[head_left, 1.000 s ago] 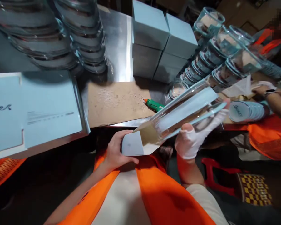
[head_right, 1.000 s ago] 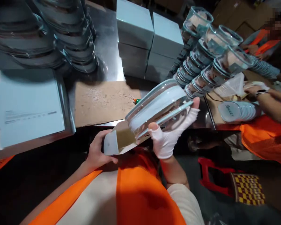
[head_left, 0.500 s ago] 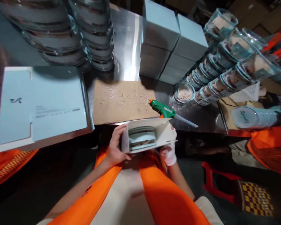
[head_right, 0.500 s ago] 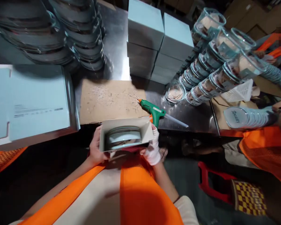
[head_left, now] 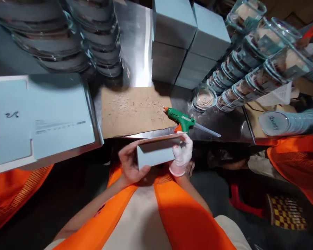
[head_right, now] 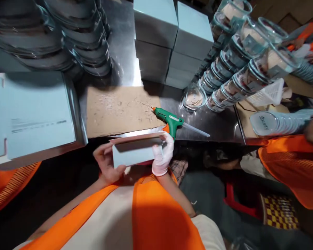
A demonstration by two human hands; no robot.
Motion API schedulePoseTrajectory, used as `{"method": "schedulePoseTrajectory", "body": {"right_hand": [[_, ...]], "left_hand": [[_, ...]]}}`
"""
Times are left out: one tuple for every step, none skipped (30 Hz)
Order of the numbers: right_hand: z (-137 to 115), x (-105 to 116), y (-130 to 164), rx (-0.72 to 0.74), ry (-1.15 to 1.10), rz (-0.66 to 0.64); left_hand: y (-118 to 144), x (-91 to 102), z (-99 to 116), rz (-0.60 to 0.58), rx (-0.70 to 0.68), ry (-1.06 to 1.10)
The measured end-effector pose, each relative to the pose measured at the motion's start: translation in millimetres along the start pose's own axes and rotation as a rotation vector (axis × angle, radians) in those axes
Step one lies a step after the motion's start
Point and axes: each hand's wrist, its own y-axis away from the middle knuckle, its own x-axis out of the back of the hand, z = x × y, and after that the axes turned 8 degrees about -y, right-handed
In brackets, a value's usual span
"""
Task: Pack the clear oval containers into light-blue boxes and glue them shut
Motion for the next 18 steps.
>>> {"method": "schedulePoseTrajectory", "body": {"right_hand": [[-2.0, -0.6, -0.8, -0.009, 0.004, 0.049], [-3.7, 0.2, -1.6, -0.017, 0.019, 0.090], [-5.2, 2.6, -2.8, -0.032, 0.038, 0.106], [-6.7, 6.5, -5.0, -0.057, 0.061, 0.087], [-8.3, 11.9, -8.6, -0.087, 0.086, 0.044], [-10.1, 18.2, -14.3, -0.112, 0.119, -0.004], [-12.3, 25.0, -22.3, -0.118, 0.179, -0.043], [-14.6, 31.5, -32.5, -0.107, 0.279, -0.066], [-16.9, 36.9, -44.6, -0.093, 0.415, -0.079], [-18.9, 40.9, -57.9, -0.091, 0.576, -0.092], [-20.3, 43.0, -71.6, -0.117, 0.741, -0.113], [-20.7, 43.4, -85.0, -0.178, 0.889, -0.148], [-20.2, 42.4, -97.2, -0.270, 0.991, -0.186], [-18.9, 40.8, -107.8, -0.373, 1.021, -0.207], [-17.1, 39.1, -116.5, -0.463, 0.988, -0.207], [-15.1, 37.8, -123.2, -0.528, 0.910, -0.193], [-13.4, 37.1, -127.7, -0.569, 0.806, -0.177], [-12.3, 36.9, -130.0, -0.591, 0.695, -0.168]], "left_hand": [[-4.0, -0.9, 2.6, -0.036, -0.042, 0.050], [-7.8, -0.2, 4.5, -0.107, -0.087, 0.062], [-11.0, 2.4, 5.3, -0.200, -0.123, 0.035], [-13.1, 6.3, 4.8, -0.293, -0.134, -0.020], [-14.2, 11.2, 3.1, -0.357, -0.123, -0.079], [-14.2, 16.3, 0.4, -0.381, -0.087, -0.125], [-13.3, 21.1, -3.1, -0.351, -0.041, -0.150], [-11.8, 24.9, -6.9, -0.290, 0.013, -0.162], [-10.2, 27.6, -10.7, -0.228, 0.063, -0.173], [-8.8, 28.9, -14.3, -0.168, 0.108, -0.183], [-7.8, 29.2, -17.5, -0.119, 0.145, -0.190], [-7.3, 28.4, -20.2, -0.088, 0.174, -0.192], [-7.5, 26.9, -22.5, -0.076, 0.195, -0.192], [-8.2, 25.0, -24.5, -0.077, 0.211, -0.192], [-9.3, 23.0, -26.1, -0.083, 0.223, -0.192], [-10.6, 20.9, -27.3, -0.087, 0.237, -0.192], [-12.0, 19.1, -28.0, -0.088, 0.253, -0.191], [-13.5, 17.7, -28.1, -0.083, 0.272, -0.187]]}}
